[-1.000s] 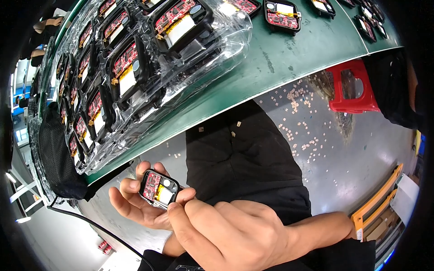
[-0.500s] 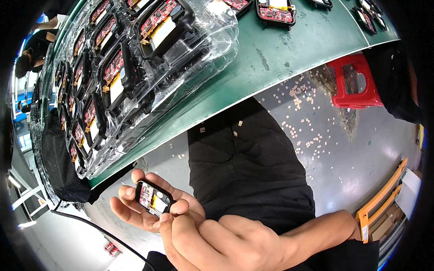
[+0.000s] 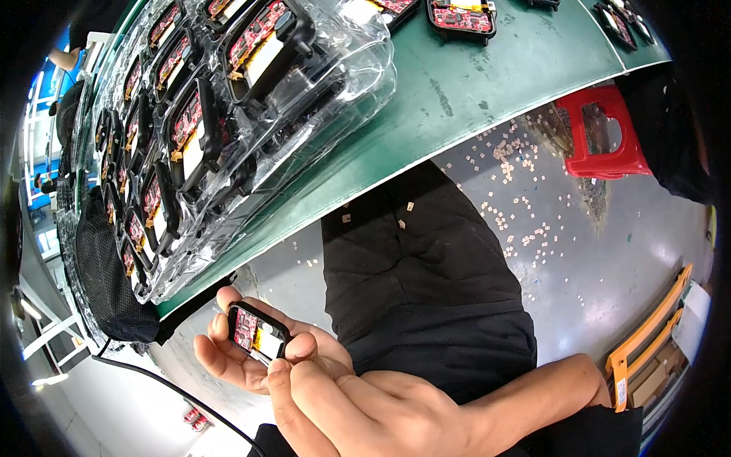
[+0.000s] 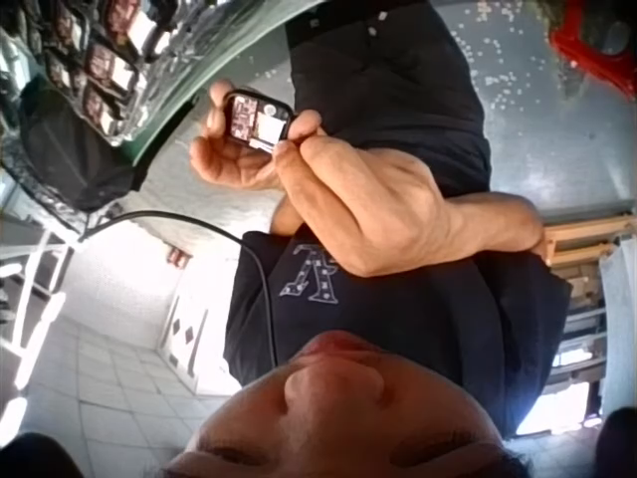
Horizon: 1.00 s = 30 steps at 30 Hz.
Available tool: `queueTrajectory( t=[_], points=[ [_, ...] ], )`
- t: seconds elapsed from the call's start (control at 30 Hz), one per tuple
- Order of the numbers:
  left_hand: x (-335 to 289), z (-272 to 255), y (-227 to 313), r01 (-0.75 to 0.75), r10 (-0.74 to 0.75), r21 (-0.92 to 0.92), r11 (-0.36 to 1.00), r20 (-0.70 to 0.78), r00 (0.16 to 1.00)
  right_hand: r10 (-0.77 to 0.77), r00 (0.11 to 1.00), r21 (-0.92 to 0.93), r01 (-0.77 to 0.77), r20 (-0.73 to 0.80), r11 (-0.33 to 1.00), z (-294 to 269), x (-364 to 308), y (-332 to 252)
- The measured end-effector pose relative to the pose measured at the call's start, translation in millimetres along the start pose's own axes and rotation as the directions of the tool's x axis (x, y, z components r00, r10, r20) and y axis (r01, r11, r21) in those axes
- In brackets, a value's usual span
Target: Assembling small electronic wearable components using tweezers at a manufacturing workstation.
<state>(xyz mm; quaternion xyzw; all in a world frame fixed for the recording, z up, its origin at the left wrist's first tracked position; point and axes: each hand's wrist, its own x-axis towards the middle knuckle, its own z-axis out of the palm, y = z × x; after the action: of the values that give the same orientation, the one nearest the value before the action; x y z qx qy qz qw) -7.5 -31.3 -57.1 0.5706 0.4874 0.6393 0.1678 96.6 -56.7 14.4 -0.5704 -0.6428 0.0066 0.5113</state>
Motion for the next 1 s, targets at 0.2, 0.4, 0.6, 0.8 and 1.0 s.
queueTrajectory(
  t=[0.2,0.4,0.6,0.8,1.0],
  points=[
    [0,2,-4,-0.055,0.055,0.001,0.998,0.012,0.998,0.079,0.995,0.140,-0.086,0.055,0.986,-1,7,3],
    [8,10,1,-0.015,0.067,-0.254,0.967,0.199,0.978,0.137,0.990,0.120,-0.132,-0.040,0.984,3,2,11],
    [29,-8,11,0.505,-0.215,-0.689,0.520,0.466,0.858,0.160,0.945,0.094,-0.194,0.285,0.977,-28,24,18],
    [39,-12,2,0.698,-0.206,-0.659,0.278,0.669,0.714,0.000,0.930,0.091,-0.036,0.368,0.995,-38,30,28],
    [38,-23,1,0.739,-0.316,-0.662,0.122,0.680,0.661,-0.003,0.938,0.102,-0.034,0.346,0.994,-38,33,29]
  ],
)
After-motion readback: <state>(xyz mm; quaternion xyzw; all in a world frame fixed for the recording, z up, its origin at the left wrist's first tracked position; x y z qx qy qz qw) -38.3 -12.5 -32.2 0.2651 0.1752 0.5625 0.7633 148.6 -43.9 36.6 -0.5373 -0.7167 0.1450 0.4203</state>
